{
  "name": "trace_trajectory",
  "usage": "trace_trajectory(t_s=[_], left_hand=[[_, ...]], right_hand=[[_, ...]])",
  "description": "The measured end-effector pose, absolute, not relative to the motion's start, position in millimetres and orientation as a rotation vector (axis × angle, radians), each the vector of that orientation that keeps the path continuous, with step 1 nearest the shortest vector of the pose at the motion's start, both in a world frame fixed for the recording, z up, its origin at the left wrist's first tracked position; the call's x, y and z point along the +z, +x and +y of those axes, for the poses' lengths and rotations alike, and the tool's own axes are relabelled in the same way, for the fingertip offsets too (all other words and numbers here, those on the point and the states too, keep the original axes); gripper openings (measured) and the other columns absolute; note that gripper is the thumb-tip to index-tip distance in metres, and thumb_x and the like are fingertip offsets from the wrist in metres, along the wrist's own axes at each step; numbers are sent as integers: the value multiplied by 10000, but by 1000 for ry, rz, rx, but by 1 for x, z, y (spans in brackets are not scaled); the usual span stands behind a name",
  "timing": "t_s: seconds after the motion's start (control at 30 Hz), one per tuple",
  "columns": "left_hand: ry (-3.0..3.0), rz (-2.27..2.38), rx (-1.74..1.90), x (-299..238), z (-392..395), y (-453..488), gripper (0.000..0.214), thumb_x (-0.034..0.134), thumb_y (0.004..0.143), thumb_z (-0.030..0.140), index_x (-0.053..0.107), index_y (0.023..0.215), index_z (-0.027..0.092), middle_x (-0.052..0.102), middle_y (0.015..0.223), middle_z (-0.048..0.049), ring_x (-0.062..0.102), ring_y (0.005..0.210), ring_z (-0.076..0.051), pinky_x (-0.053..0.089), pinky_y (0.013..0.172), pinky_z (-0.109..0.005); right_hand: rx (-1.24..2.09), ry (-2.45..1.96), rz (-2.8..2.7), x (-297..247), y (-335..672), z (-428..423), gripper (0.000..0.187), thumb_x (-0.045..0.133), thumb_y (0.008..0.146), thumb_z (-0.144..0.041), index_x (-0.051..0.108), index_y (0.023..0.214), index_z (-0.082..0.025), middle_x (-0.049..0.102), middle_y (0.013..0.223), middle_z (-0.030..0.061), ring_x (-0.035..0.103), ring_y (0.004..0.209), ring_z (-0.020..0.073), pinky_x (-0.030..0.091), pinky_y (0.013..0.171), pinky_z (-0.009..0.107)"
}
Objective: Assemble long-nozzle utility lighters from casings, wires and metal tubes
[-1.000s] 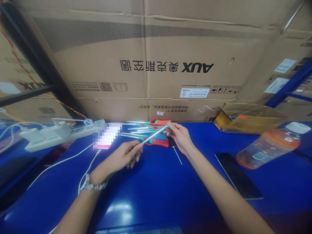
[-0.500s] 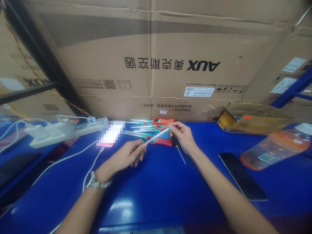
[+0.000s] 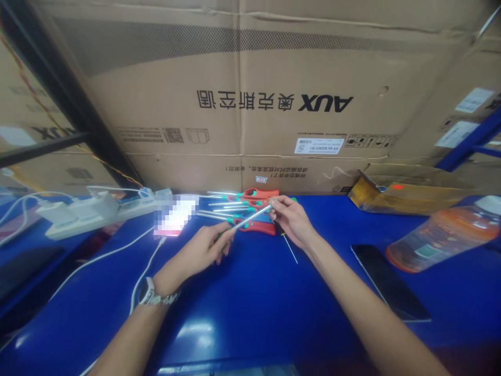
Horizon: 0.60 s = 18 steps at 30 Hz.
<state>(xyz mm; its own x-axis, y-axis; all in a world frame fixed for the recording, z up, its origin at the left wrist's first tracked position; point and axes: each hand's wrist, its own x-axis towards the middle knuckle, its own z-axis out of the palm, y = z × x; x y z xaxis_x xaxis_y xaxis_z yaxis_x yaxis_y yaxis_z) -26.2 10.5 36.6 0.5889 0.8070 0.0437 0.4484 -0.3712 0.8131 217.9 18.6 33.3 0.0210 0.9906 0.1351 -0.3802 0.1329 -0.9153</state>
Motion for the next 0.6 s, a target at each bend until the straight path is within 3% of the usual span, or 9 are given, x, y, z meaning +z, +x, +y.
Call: trace_trajectory(t_s=[0.27,0.47,0.6], left_hand=[[1951,970,541,39,9,-25,408,402,976,547,524,831,185,592,653,11,563,443,-96,446,446,-189],[1898,958,528,41,7,-24,428,401,966,574,530,842,185,588,658,11,556,449,-99,448,420,-187],[1959,957,537,40,7,-24,404,395,982,535,519,818,187,585,648,21,559,446,-91,452,453,-187]], right_hand=[[1335,-831,-1060,35,229,21,299,857,657,-397,658,716,-182,543,569,-39,444,538,95,345,549,271],[1414,-773,-1119,41,236,21,292,879,616,-364,685,766,-206,568,616,-44,469,577,103,377,580,278],[1347,-818,-1126,39,235,22,305,864,643,-395,640,673,-190,556,544,-45,445,500,88,342,524,268]])
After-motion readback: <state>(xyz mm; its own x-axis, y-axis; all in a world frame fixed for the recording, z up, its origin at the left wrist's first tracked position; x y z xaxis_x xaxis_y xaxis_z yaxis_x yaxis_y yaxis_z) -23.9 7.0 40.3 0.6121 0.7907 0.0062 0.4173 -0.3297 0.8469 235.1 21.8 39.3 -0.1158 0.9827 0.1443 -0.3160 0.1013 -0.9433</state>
